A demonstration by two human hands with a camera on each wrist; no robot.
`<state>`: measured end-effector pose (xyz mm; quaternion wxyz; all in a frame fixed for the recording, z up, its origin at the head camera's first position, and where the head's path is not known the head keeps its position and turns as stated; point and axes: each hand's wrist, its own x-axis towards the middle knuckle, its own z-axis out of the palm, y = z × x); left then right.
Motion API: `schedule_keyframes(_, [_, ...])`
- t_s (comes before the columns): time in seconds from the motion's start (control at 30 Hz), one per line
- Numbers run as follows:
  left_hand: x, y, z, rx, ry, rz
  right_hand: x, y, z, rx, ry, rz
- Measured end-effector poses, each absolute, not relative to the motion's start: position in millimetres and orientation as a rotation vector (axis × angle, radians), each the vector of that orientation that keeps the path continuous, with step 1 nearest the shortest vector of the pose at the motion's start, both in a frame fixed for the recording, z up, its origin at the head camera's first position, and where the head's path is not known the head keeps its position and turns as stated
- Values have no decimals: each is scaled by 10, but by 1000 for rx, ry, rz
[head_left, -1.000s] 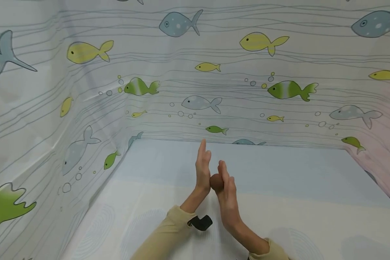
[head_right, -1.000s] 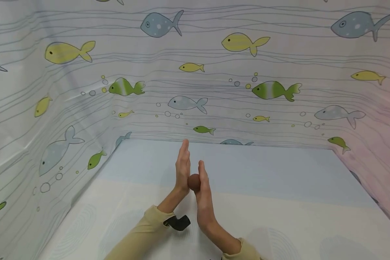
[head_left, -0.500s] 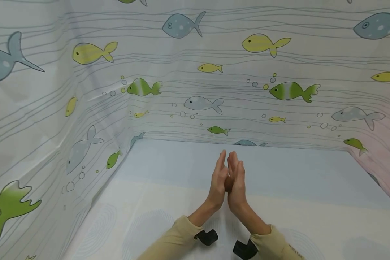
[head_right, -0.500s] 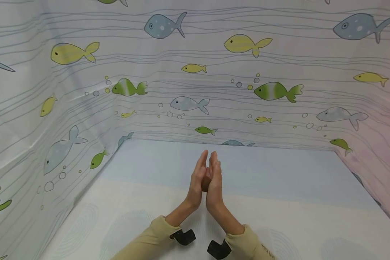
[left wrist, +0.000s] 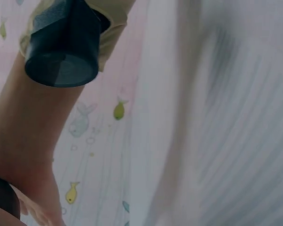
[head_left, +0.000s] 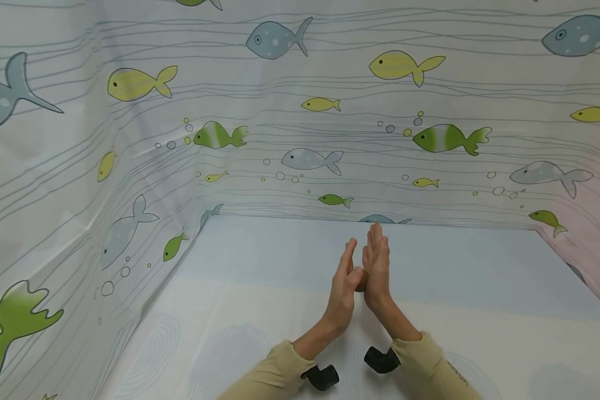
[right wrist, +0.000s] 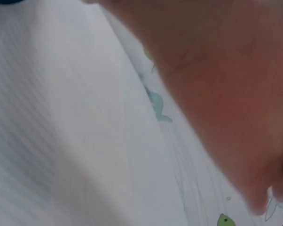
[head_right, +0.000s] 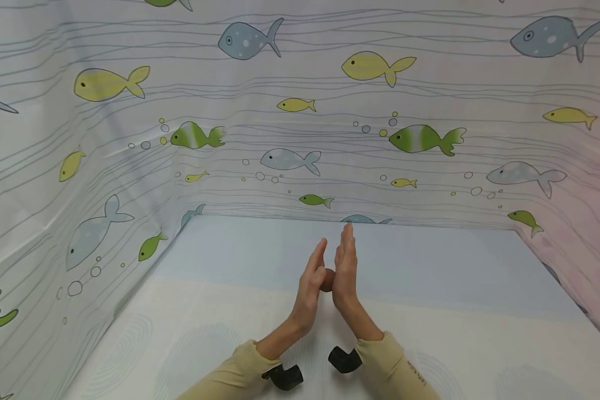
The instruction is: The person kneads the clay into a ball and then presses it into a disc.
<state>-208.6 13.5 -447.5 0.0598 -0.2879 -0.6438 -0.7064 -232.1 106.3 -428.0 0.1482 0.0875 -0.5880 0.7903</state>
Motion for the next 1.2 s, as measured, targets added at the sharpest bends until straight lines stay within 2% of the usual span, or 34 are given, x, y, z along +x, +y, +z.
schedule_keyframes(0.27, [-2132,130,-4395,-880,-1916,-2056,-2331,1065,-4406,257,-1749,2255])
schedule_keyframes(0.47, [-2259,95,-4391,-769,-1932,-2082,-2117,864,-4429,369,-1816,2303])
schedule_keyframes(0.9, [-2526,-67,-4313,-693,-1899,-1970,-1821,733,-4287,354,-1762,2461])
schedule_keyframes(1.2, [-2555,-99,-4410,-695,-1913,-2022,-1720,731,-4140,307,-1749,2480])
